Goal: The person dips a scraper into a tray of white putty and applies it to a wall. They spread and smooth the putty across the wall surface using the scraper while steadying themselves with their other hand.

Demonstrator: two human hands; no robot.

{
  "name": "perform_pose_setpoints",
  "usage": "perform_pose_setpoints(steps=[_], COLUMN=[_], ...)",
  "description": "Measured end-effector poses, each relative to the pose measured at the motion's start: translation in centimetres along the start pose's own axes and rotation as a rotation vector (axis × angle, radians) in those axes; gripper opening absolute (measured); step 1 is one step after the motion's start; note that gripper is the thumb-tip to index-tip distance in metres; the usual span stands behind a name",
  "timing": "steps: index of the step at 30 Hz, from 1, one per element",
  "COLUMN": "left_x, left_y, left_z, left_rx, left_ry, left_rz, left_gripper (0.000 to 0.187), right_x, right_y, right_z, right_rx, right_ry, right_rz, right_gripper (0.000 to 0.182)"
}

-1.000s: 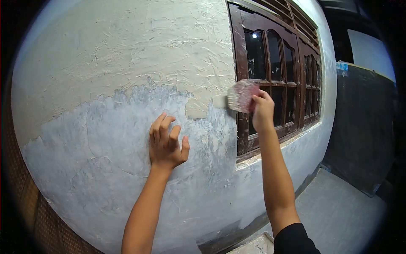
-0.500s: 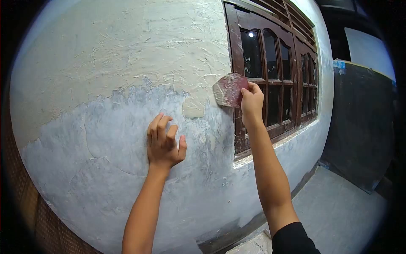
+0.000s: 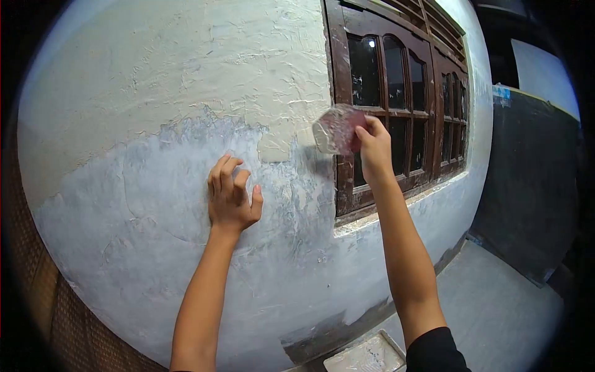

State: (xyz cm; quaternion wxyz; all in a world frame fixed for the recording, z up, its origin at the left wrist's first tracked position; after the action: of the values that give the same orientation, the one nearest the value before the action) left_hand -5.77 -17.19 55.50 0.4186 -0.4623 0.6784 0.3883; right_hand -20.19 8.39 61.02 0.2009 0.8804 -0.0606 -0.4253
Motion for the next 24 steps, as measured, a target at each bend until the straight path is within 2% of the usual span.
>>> perform_pose_setpoints(steps=[2, 5, 8, 12, 14, 16, 17, 18, 20, 21, 22, 24], left_x=[-0.2, -0.1, -0.1, 0.1, 0.2, 0.1, 0.1, 0.1, 0.2, 0.3, 0.3, 0.2], left_y=[-0.1, -0.2, 0.0, -0.2, -0.2, -0.2, -0.2, -0.2, -0.2, -0.2, -0.1, -0.1], left_z=[0.0, 0.0, 0.0, 0.0, -0.1, 0.0, 0.0, 0.1, 0.0, 0.0, -0.1, 0.0], left_rx=[-0.021, -0.05, -0.037, -0.041, -0.041, -0.037, -0.044, -0.043, -0.052, -0.05, -0.045, -0.048], left_ry=[0.001, -0.001, 0.003, 0.004, -0.004, 0.001, 0.002, 0.0, 0.0, -0.001, -0.001, 0.001], left_rz=[0.004, -0.02, 0.005, 0.02, 0.018, 0.025, 0.031, 0.026, 0.028, 0.02, 0.011, 0.021], left_gripper=[0.042, 0.041, 0.04, 0.04, 0.04, 0.04, 0.04, 0.04, 0.04, 0.04, 0.04, 0.04], right_x=[-1.5, -4.7, -7.3, -12.2, -10.3, -9.1, -8.9, -9.1, -9.6, -10.9, -11.6, -12.5], right_y=[1.9, 5.1, 6.7, 6.7, 7.8, 9.3, 10.1, 10.4, 10.1, 10.0, 9.8, 10.2], right_z=[-1.4, -3.5, -6.3, -7.2, -8.3, -7.9, -7.7, -7.9, -9.5, -9.6, -9.9, -9.7], right_rx=[0.008, 0.121, 0.468, 0.291, 0.164, 0.392, 0.398, 0.393, 0.45, 0.428, 0.368, 0.284], right_ry=[-0.059, -0.297, -0.544, -0.53, -0.386, -0.452, -0.507, -0.513, -0.663, -0.604, -0.59, -0.527], right_rz=[-0.032, -0.145, -0.091, -0.061, -0.268, -0.406, -0.445, -0.451, -0.266, -0.22, -0.227, -0.368], right_gripper=[0.022, 0.02, 0.024, 0.027, 0.024, 0.024, 0.027, 0.027, 0.028, 0.029, 0.03, 0.03])
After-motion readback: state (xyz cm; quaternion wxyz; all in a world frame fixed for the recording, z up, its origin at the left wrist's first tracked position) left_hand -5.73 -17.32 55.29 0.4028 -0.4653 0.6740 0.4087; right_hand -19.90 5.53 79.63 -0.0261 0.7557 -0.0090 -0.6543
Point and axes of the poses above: each hand's wrist, its own x-axis away from the middle knuckle, its own y-axis out of the palm, z = x × y, the point moved 7 cm from there along -x, towards the middle knuckle, and after that the axes turned 8 degrees about z, right-handed, at the moved point
